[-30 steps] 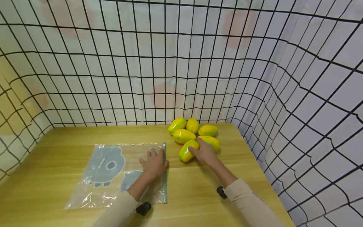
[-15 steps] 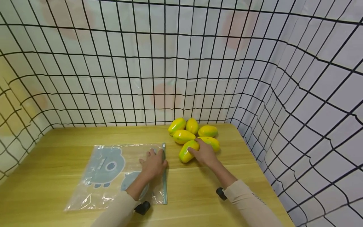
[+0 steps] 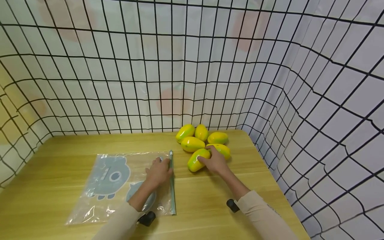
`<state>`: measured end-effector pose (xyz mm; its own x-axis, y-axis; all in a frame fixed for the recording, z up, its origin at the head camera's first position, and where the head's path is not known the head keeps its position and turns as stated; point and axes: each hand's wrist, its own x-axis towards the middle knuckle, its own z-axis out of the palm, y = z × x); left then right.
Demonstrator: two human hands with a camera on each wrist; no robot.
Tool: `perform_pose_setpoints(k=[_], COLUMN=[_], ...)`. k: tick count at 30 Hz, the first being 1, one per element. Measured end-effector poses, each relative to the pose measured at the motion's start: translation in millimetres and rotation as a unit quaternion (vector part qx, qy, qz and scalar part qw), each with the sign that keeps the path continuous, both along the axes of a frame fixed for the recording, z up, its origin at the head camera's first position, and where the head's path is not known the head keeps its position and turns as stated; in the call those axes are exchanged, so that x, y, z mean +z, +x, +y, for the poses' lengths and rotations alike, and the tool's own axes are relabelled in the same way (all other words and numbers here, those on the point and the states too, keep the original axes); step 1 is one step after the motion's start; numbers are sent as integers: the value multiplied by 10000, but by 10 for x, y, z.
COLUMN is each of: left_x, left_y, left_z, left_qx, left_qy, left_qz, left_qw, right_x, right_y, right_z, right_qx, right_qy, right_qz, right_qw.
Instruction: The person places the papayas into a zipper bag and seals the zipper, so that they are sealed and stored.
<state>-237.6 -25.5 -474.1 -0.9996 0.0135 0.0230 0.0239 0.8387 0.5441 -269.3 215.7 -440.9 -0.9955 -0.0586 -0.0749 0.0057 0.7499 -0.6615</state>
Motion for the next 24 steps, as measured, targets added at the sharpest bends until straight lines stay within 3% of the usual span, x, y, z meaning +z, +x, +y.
perform_pose_setpoints(k=[13, 19, 24], left_x=[24, 17, -58], left_y=[-13, 8, -2], left_z=[-44, -105, -120], left_qx=[-362, -592, -624], left_qy=[43, 21, 65], left_qz=[-453, -129, 202], left_qw=[9983, 9982, 9978], right_x=[-21, -26, -21], right_y=[9, 15, 18], right_z=[36, 12, 0], right_qx=[-143, -217, -233], right_qy=[-280, -302, -374], right_qz=[-146, -142, -141], right_qw=[9994, 9992, 9989])
